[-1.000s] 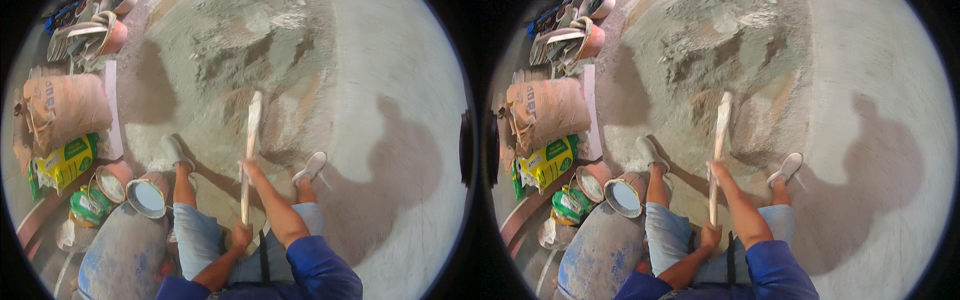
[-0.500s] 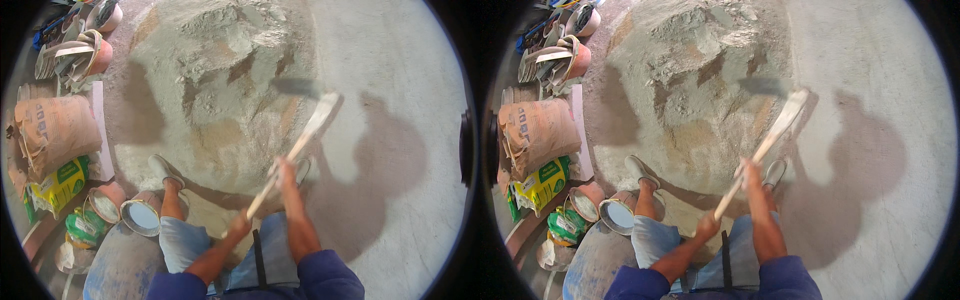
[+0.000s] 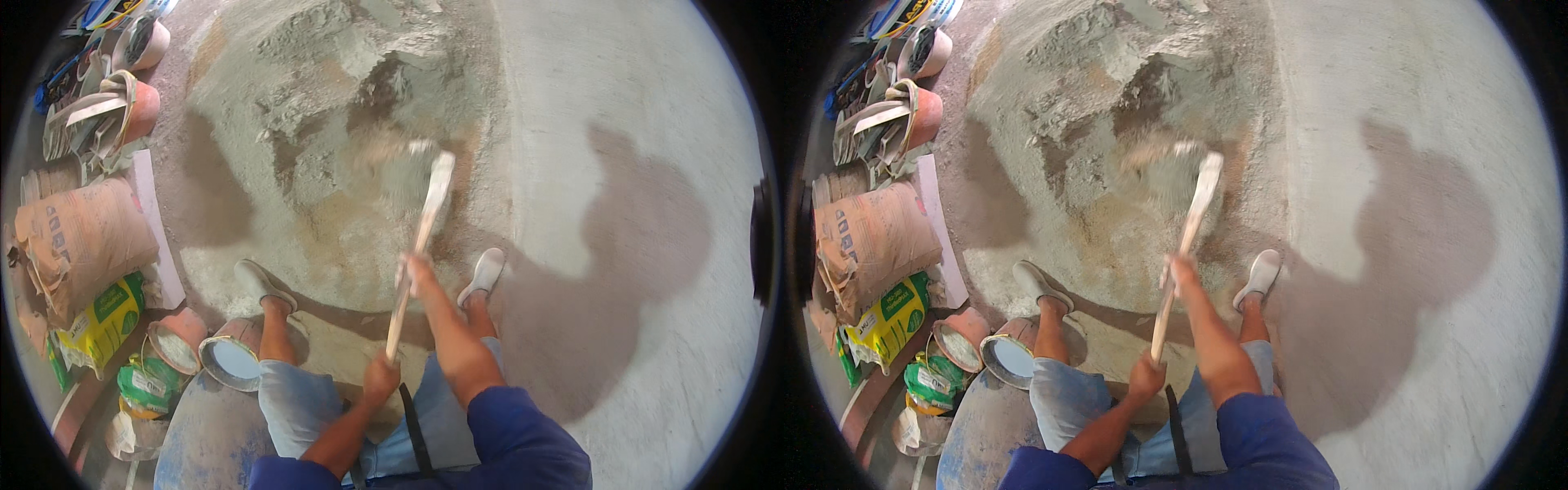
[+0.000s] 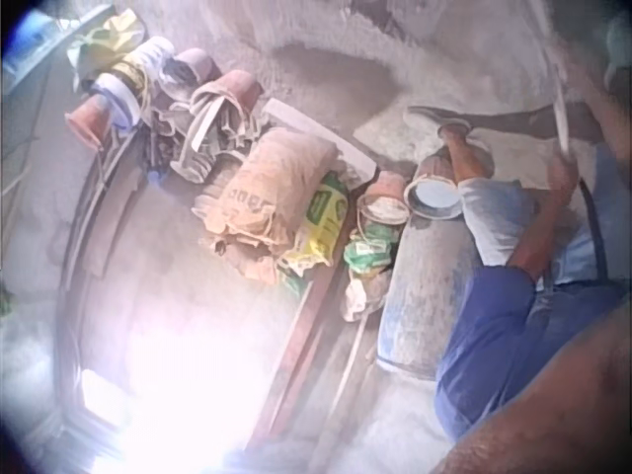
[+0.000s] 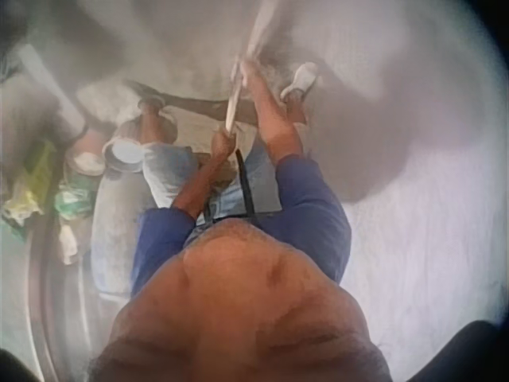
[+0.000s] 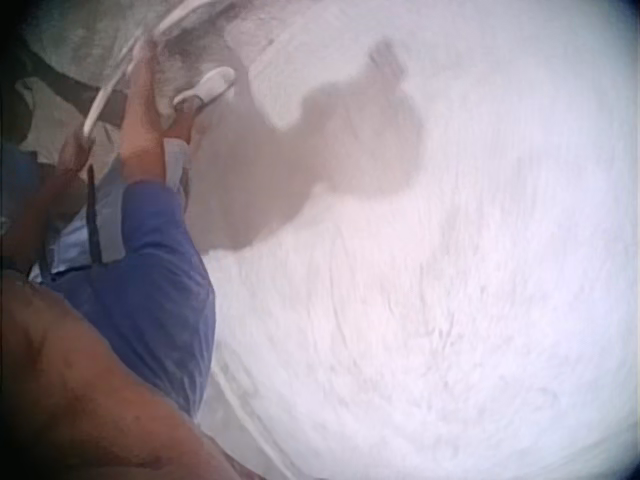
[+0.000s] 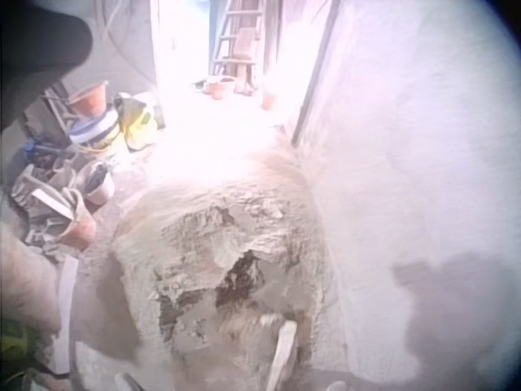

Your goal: The person scoops dry cement from a bag into a pile on the floor using a shovel, then mixes the pile with the shovel. The person also lifts a bucket filled with mixed material and walks toward a staircase.

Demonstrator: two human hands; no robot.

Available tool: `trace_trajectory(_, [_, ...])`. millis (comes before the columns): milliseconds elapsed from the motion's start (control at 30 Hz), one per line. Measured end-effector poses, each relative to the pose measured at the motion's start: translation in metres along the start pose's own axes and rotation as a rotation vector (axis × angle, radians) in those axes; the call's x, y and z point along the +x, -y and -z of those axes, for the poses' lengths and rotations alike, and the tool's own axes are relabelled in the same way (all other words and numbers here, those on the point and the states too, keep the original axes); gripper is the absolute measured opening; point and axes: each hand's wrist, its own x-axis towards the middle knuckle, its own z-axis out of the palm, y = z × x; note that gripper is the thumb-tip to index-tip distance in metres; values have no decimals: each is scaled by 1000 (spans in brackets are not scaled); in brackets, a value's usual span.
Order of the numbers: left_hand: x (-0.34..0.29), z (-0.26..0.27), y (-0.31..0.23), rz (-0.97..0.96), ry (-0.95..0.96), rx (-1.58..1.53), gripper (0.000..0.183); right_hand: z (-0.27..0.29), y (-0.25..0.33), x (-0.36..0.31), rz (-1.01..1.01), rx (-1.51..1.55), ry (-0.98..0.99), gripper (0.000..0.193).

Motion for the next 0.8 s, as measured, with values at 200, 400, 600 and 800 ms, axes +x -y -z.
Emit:
trace_trajectory(200, [-68, -57, 67, 127, 117, -217, 41, 38, -72, -81, 4, -56, -143, 16])
trace_trajectory(400, [3, -39, -17, -159, 119, -160, 36, 35, 57, -90, 339, -28, -287, 25])
trace_trajectory(600, [118, 39, -176, -442, -157, -32, 38, -11, 262, -15, 559, -69, -106, 17])
trace_trajectory(800, [83, 42, -134, -266, -197, 18, 39, -27, 178, 58, 219, -123, -132, 14])
